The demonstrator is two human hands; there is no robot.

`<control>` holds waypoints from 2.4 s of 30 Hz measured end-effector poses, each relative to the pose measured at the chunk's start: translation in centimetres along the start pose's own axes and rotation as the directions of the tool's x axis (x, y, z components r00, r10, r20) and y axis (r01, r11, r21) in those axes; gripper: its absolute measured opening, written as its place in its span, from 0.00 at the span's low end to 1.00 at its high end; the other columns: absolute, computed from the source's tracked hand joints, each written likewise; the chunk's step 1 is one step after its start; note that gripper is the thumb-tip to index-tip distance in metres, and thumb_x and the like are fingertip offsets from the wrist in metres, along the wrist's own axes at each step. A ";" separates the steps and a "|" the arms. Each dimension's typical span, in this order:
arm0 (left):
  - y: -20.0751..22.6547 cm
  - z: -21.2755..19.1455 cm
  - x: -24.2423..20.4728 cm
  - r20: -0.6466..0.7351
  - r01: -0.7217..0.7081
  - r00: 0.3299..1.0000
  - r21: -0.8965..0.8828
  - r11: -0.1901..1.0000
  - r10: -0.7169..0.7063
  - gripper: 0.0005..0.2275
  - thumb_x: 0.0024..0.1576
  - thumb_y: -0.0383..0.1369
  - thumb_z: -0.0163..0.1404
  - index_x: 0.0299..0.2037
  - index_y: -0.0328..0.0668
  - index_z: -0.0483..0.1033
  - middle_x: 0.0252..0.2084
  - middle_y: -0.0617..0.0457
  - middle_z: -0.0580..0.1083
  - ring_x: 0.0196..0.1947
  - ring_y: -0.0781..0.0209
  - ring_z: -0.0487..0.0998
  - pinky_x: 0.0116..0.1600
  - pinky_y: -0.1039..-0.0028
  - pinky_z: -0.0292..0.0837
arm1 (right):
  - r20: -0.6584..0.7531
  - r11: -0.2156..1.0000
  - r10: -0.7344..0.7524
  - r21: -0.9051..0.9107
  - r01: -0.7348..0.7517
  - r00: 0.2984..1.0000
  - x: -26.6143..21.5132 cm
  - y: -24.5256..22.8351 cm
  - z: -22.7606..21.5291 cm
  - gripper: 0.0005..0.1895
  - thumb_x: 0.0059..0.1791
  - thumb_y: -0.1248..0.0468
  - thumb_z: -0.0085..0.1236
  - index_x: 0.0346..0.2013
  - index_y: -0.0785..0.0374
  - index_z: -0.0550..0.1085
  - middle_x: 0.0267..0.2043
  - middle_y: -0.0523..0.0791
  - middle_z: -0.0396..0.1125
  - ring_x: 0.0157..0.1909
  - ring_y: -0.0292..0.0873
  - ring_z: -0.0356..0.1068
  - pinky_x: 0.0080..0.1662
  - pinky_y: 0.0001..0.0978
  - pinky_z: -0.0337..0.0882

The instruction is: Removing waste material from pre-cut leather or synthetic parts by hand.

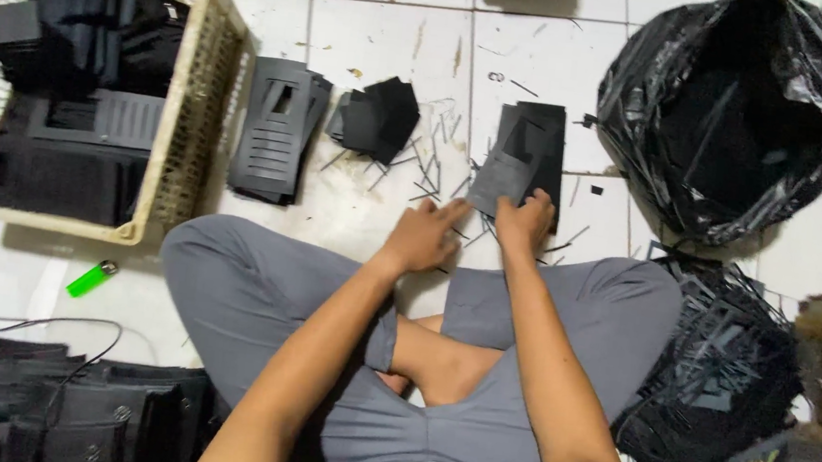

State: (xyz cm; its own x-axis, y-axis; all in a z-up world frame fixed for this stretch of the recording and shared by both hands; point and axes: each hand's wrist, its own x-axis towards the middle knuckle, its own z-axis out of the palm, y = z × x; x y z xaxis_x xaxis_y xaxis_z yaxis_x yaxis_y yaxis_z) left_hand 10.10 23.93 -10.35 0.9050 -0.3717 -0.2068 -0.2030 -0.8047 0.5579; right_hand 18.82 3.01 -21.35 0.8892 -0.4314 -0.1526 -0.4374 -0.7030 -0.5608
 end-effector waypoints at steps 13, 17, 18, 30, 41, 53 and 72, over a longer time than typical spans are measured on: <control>-0.4 0.3 -0.1 -0.005 -0.062 0.998 0.115 0.991 0.063 0.23 0.57 0.40 0.48 0.64 0.55 0.71 0.67 0.55 0.70 0.59 0.43 0.71 0.54 0.51 0.73 | -0.108 0.992 -0.069 0.093 0.080 0.992 -0.3 -1.1 0.2 0.17 0.42 0.55 0.64 0.43 0.59 0.79 0.43 0.51 0.74 0.52 0.57 0.73 0.51 0.49 0.71; 2.1 -4.3 -2.9 -0.323 0.080 0.908 -0.491 0.868 -0.267 0.18 0.69 0.42 0.37 0.50 0.45 0.80 0.46 0.45 0.80 0.50 0.42 0.80 0.54 0.55 0.74 | 0.218 0.801 -0.120 0.598 -0.036 0.968 -7.2 -6.5 -8.3 0.13 0.45 0.65 0.62 0.44 0.57 0.81 0.40 0.43 0.73 0.45 0.40 0.69 0.50 0.35 0.69; 2.9 -5.2 -3.6 -0.360 0.096 0.845 -0.625 0.774 -0.396 0.19 0.70 0.42 0.35 0.47 0.42 0.81 0.42 0.42 0.80 0.48 0.40 0.80 0.53 0.54 0.74 | 0.337 0.675 -0.175 0.725 -0.136 0.925 -9.5 -8.3 -11.0 0.15 0.46 0.67 0.59 0.48 0.57 0.80 0.46 0.41 0.72 0.50 0.37 0.67 0.57 0.30 0.66; -0.1 0.3 -5.3 0.019 -0.036 0.798 -0.996 -0.079 -0.602 0.16 0.58 0.35 0.60 0.47 0.26 0.80 0.35 0.46 0.78 0.34 0.59 0.79 0.43 0.67 0.79 | 0.590 0.653 -0.350 0.710 -0.262 0.727 -13.7 -5.2 -11.4 0.15 0.46 0.68 0.65 0.48 0.63 0.81 0.44 0.47 0.76 0.47 0.40 0.74 0.53 0.36 0.74; 2.0 -0.8 -5.2 0.030 0.036 0.823 -0.999 -0.001 -0.567 0.10 0.56 0.36 0.62 0.38 0.35 0.84 0.28 0.54 0.76 0.29 0.66 0.74 0.37 0.76 0.72 | 0.480 0.718 -0.317 0.685 -0.123 0.818 -13.9 -7.9 -11.9 0.09 0.44 0.59 0.73 0.36 0.58 0.83 0.26 0.39 0.69 0.32 0.31 0.65 0.37 0.22 0.67; 2.5 -2.1 -4.8 -0.007 0.090 0.805 -0.987 0.134 -0.593 0.11 0.57 0.39 0.61 0.36 0.37 0.83 0.27 0.57 0.75 0.30 0.70 0.73 0.37 0.77 0.73 | -0.126 0.474 -0.872 0.024 0.880 0.473 -14.8 -9.9 -11.9 0.17 0.45 0.54 0.70 0.48 0.48 0.79 0.50 0.40 0.68 0.56 0.46 0.67 0.58 0.47 0.56; 2.0 -2.0 -5.7 -0.373 0.125 0.700 -0.775 0.619 -0.609 0.10 0.61 0.34 0.54 0.37 0.35 0.83 0.29 0.42 0.80 0.34 0.45 0.83 0.38 0.61 0.76 | 0.187 0.792 -0.238 0.605 0.080 0.953 -13.9 -9.0 -11.8 0.10 0.58 0.59 0.51 0.34 0.56 0.75 0.30 0.43 0.75 0.33 0.37 0.65 0.41 0.28 0.61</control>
State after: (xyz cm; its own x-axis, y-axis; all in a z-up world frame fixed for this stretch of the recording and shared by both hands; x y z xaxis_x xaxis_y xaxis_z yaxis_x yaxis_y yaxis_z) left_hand 5.34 25.35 -6.43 0.8968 0.4020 -0.1848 0.2775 -0.1857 0.9426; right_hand 8.78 8.72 -4.59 0.9768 -0.1379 -0.1639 -0.1943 -0.2492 -0.9488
